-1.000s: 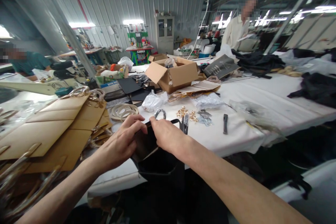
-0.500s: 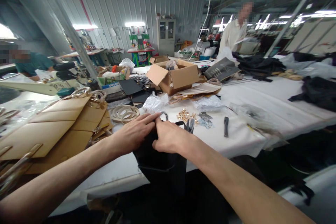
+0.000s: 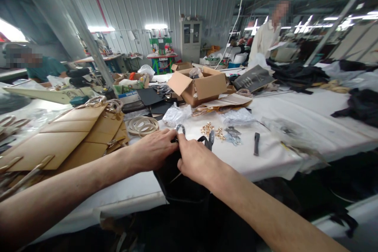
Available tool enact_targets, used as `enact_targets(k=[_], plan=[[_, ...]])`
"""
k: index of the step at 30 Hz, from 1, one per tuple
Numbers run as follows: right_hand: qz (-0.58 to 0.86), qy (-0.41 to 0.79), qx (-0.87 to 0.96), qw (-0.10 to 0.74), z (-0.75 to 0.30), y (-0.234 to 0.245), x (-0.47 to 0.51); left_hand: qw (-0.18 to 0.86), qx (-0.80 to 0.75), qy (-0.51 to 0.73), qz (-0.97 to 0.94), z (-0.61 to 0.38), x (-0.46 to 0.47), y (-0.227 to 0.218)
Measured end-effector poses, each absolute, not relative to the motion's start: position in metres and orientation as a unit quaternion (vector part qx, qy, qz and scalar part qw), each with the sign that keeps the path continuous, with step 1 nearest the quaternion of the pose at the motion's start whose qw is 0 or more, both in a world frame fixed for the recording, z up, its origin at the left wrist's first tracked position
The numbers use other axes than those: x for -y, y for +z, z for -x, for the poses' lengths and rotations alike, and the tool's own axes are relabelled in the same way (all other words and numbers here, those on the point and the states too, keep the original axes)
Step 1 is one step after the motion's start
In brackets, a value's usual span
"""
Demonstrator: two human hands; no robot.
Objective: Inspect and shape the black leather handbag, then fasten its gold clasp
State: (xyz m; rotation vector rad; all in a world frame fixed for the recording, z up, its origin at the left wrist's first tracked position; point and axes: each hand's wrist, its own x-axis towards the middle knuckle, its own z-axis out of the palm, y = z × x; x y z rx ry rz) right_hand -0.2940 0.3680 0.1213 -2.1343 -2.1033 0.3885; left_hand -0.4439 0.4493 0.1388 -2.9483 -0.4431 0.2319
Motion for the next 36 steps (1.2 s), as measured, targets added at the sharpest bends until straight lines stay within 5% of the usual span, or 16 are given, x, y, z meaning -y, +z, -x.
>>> enact_targets(k=[19,28,36], plan=[[0.617,0.097,0.781,0.018,0.324,0.118,-0.362,-0.064,0.323,0.055,0.942,0.525,-0.415,0.113],[0.563,0.119,0.812,0.1,0.345,0.124,-0.318,-0.059,0.32,0.027,0.945,0.512,-0.41,0.108],[0.627,0.261,0.732,-0.042,0.354,0.131,-0.292,-0.064,0.321,-0.013,0.945,0.505,-0.389,0.108]])
